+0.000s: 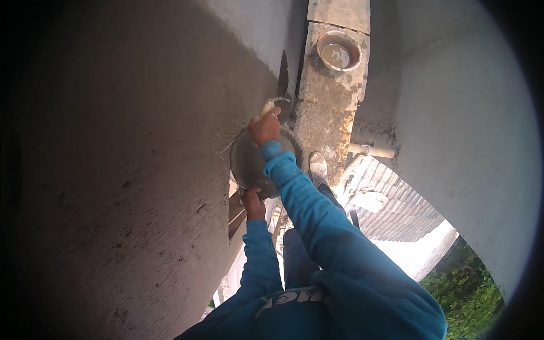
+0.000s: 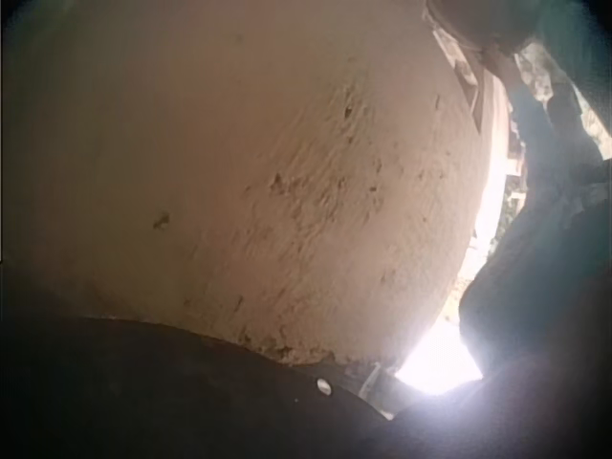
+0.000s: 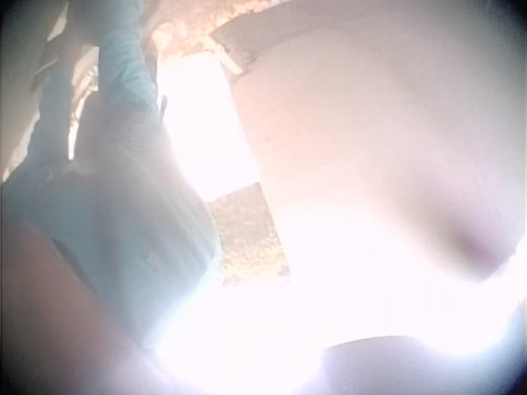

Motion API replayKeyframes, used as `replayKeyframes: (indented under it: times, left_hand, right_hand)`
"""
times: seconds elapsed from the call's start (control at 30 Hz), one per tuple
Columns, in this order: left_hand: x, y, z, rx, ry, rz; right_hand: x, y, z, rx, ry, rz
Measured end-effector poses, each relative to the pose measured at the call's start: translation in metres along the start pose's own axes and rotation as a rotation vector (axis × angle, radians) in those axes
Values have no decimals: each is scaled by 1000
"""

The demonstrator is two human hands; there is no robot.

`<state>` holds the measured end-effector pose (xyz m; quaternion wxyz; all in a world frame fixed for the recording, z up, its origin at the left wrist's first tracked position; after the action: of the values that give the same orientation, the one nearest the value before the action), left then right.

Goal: The person scoops wet cement from a bucket using a trowel and applies it to a vertical wall surface. They repeatedly smooth the applied cement with the trowel to create an even finish on the wall.

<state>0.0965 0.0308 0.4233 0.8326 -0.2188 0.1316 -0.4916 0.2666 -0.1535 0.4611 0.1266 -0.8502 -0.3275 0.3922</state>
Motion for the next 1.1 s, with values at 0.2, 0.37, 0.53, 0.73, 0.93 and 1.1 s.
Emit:
replayKeyframes:
  times: [0.2, 0.37, 0.53, 0.73, 0.93, 1.1]
  left_hand:
    - [-51, -1, -16, 13, 80, 5]
    - [-30, -12, 13, 54, 60, 7]
    - [-13, -27, 38, 78, 140, -95]
    - [-3, -31, 50, 102, 197, -199]
    - [-14, -35, 40, 82, 47, -75]
    - [-22, -39, 29, 46, -25, -16]
  right_hand:
    - [-41, -71, -117, -331, 416, -502]
    - [-170, -91, 49, -237, 48, -678]
    - [-191, -104, 154, -166, -643, -645]
    - [-116, -90, 216, -160, -399, -959]
    - [-204, -141, 161, 506, 206, -1403]
    - [-213, -180, 78, 449, 507, -992]
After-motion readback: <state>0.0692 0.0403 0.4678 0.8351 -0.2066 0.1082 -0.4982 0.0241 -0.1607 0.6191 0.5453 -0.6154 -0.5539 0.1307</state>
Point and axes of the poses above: each hand's wrist, its own y-axis towards the middle knuckle, its own x-axis out of the palm, z = x × y, the point moved 3 cm from there along y, towards the middle knuckle, and after that the axes turned 12 degrees about x, right-handed, at the moved point
